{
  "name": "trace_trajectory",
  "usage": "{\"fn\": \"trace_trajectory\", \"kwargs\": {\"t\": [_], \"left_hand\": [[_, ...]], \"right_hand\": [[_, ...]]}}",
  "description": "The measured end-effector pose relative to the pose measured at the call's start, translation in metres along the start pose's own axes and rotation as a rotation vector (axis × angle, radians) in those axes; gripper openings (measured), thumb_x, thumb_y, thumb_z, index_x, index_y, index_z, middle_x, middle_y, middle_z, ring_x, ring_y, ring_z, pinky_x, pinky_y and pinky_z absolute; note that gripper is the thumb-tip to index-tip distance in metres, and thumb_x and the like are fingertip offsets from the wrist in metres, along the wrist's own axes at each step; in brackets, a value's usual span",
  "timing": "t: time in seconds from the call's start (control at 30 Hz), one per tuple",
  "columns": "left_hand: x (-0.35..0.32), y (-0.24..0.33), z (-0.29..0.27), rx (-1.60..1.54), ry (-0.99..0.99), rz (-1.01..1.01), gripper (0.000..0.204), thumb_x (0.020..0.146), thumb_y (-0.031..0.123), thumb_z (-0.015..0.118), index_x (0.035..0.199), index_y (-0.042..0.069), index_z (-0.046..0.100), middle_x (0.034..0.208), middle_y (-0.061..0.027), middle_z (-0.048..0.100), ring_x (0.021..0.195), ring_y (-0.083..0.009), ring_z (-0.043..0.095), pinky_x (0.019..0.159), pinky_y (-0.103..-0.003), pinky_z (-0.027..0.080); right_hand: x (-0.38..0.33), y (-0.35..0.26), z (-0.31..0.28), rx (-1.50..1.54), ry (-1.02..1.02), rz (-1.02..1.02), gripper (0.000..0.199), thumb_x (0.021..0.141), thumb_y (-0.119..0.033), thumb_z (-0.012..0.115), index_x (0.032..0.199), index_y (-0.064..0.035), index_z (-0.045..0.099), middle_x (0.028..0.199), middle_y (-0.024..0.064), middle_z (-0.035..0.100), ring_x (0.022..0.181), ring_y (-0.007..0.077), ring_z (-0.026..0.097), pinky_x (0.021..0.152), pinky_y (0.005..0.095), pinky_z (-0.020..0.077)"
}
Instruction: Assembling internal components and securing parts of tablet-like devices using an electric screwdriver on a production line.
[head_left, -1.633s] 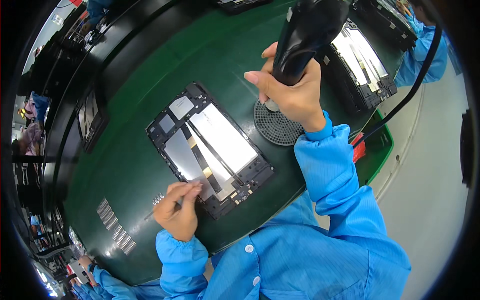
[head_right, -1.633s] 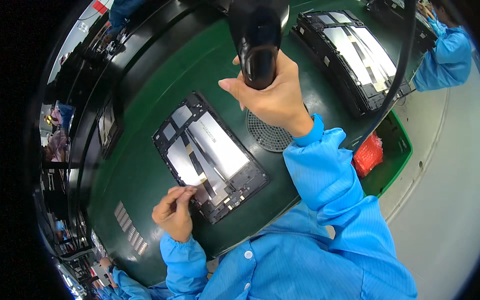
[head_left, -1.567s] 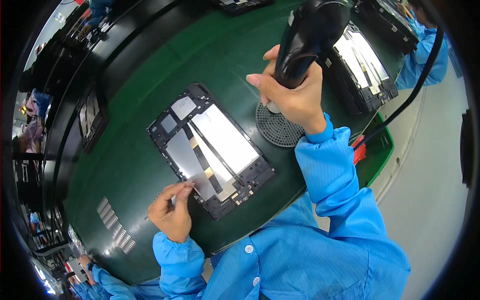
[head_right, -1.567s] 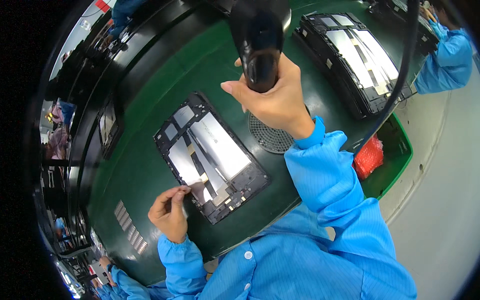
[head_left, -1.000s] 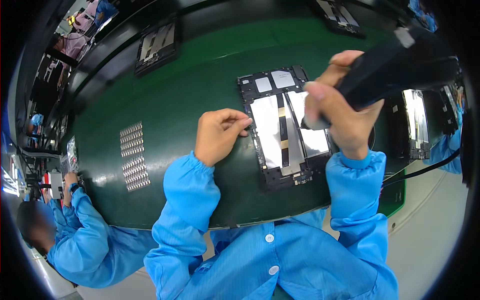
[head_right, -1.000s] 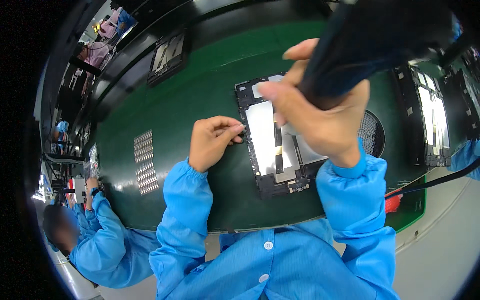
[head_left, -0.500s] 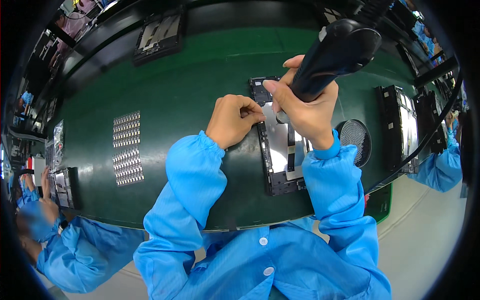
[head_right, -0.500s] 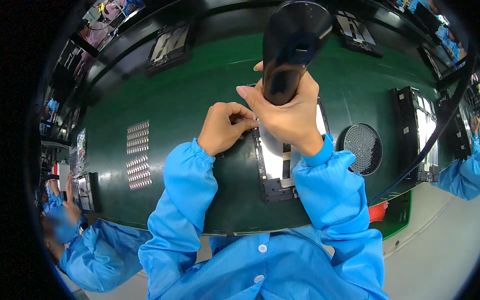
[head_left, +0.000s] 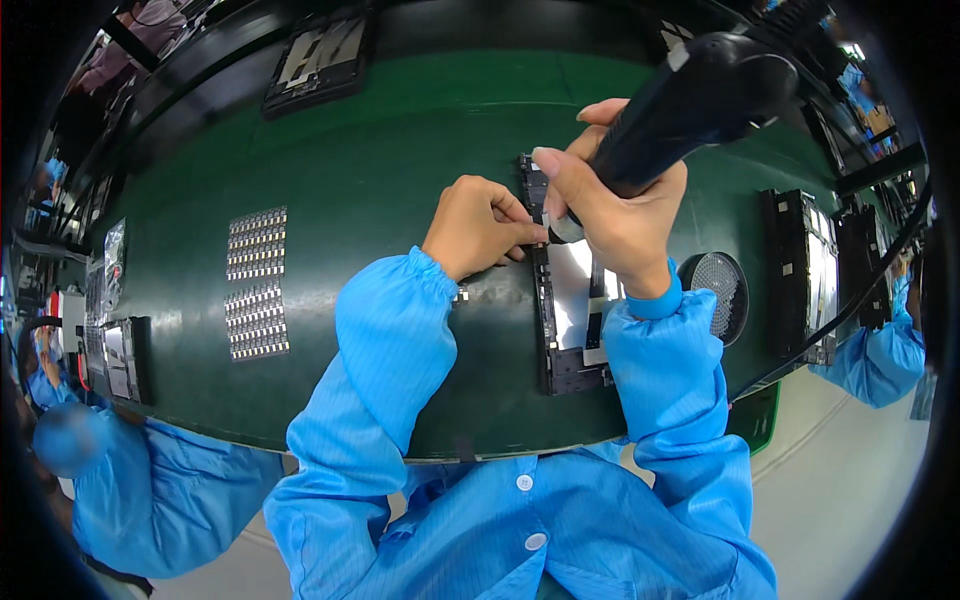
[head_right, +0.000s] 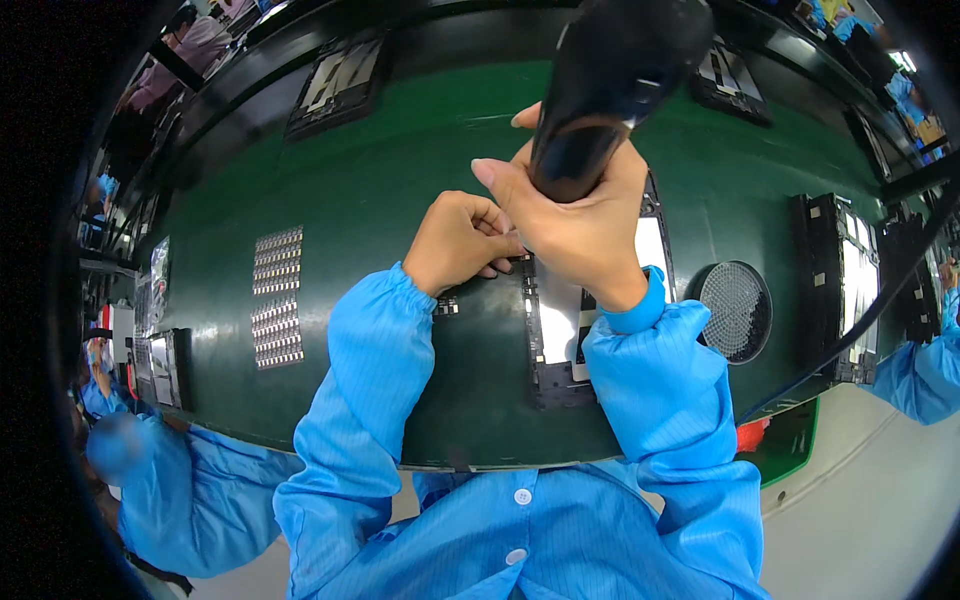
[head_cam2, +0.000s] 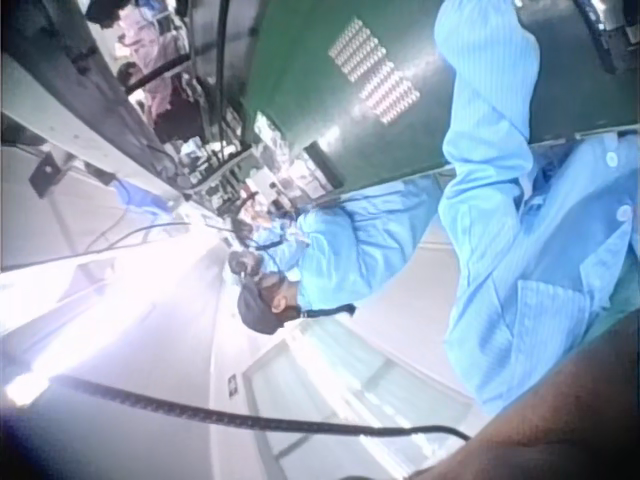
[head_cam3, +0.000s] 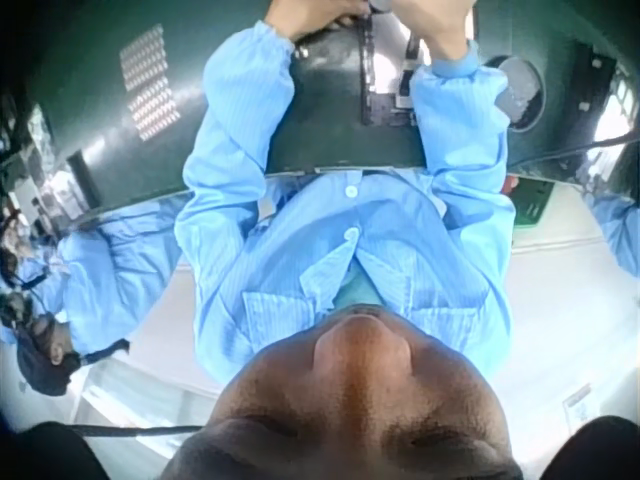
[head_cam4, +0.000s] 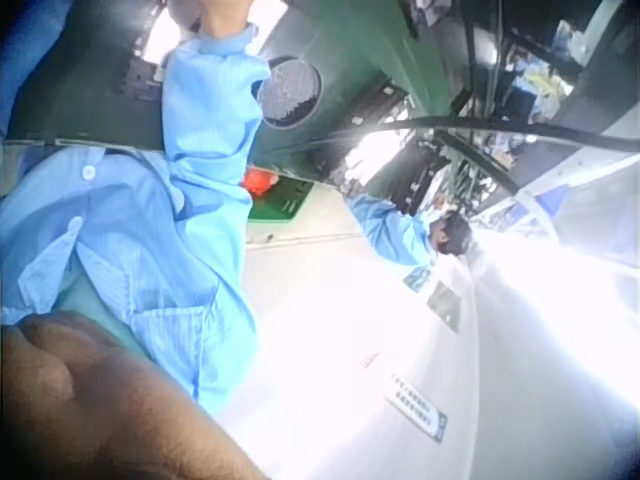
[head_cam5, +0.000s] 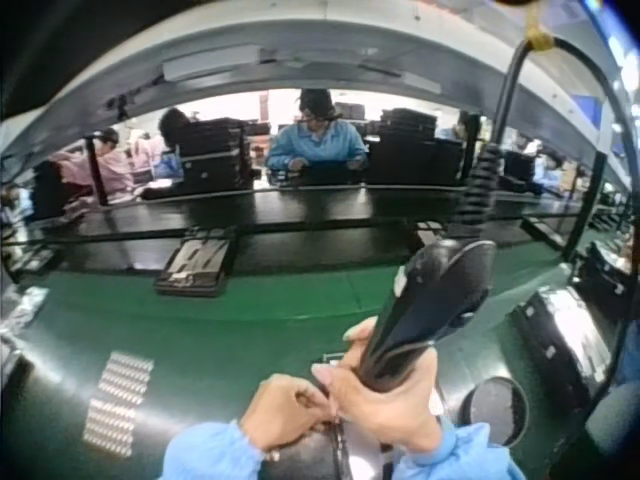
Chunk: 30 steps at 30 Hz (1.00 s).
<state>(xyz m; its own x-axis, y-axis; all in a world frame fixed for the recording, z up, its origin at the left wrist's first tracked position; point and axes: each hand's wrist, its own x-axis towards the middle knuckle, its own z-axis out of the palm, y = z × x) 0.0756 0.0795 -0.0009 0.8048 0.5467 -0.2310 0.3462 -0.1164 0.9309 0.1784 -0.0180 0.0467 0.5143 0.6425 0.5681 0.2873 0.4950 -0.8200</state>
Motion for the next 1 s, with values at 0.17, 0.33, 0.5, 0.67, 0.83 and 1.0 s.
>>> {"fn": "trace_trajectory", "kwargs": {"t": [0.17,0.33,0.5,0.67,0.83,1.0], "left_hand": [[0.004,-0.005,-0.002,-0.080,-0.068,-0.040,0.011,0.071,0.004,0.072,0.073,-0.005,0.066,0.065,-0.0106,0.066,0.056,-0.0131,0.065,0.047,-0.022,0.051],[0.004,-0.006,-0.003,-0.077,-0.057,-0.053,0.009,0.072,0.002,0.070,0.074,-0.005,0.066,0.066,-0.0114,0.066,0.056,-0.0134,0.065,0.047,-0.023,0.051],[0.004,-0.005,-0.002,-0.081,-0.048,-0.045,0.007,0.072,0.000,0.069,0.073,-0.005,0.066,0.066,-0.0116,0.066,0.056,-0.0138,0.065,0.047,-0.023,0.051],[0.005,-0.005,-0.001,-0.071,-0.041,-0.022,0.004,0.073,-0.001,0.067,0.073,-0.005,0.065,0.066,-0.0113,0.066,0.056,-0.0141,0.066,0.047,-0.023,0.052],[0.008,-0.013,-0.003,-0.068,-0.048,0.038,0.005,0.074,0.000,0.067,0.073,-0.005,0.065,0.066,-0.0108,0.066,0.057,-0.0145,0.065,0.048,-0.023,0.052],[-0.014,0.000,-0.028,-0.196,-0.115,-0.014,0.007,0.077,0.001,0.066,0.078,-0.006,0.066,0.070,-0.0117,0.067,0.063,-0.0149,0.066,0.055,-0.023,0.053]], "right_hand": [[0.001,0.003,0.007,-0.023,-0.014,0.065,0.034,0.076,0.006,0.069,0.103,0.0041,0.048,0.061,0.0054,0.058,0.048,0.0106,0.055,0.047,0.0225,0.0430],[-0.001,0.007,0.009,0.063,0.008,0.108,0.031,0.073,0.005,0.071,0.098,0.0028,0.053,0.060,0.0028,0.059,0.051,0.0080,0.057,0.045,0.0204,0.0443],[-0.001,0.008,0.008,0.045,0.013,0.102,0.032,0.073,0.004,0.072,0.098,0.0026,0.053,0.061,0.0030,0.060,0.051,0.0084,0.058,0.046,0.0209,0.0447],[-0.004,0.010,0.009,-0.025,-0.025,0.075,0.032,0.075,0.007,0.069,0.100,0.0036,0.050,0.062,0.0038,0.058,0.051,0.0081,0.055,0.048,0.0215,0.0415],[-0.008,0.009,0.016,-0.080,-0.090,0.023,0.030,0.073,0.007,0.069,0.097,0.0044,0.052,0.063,0.0035,0.059,0.053,0.0075,0.055,0.050,0.0210,0.0418],[-0.009,0.008,0.012,-0.041,-0.030,0.048,0.032,0.073,0.008,0.069,0.100,0.0035,0.052,0.062,0.0031,0.059,0.051,0.0085,0.055,0.048,0.0211,0.0418]]}}
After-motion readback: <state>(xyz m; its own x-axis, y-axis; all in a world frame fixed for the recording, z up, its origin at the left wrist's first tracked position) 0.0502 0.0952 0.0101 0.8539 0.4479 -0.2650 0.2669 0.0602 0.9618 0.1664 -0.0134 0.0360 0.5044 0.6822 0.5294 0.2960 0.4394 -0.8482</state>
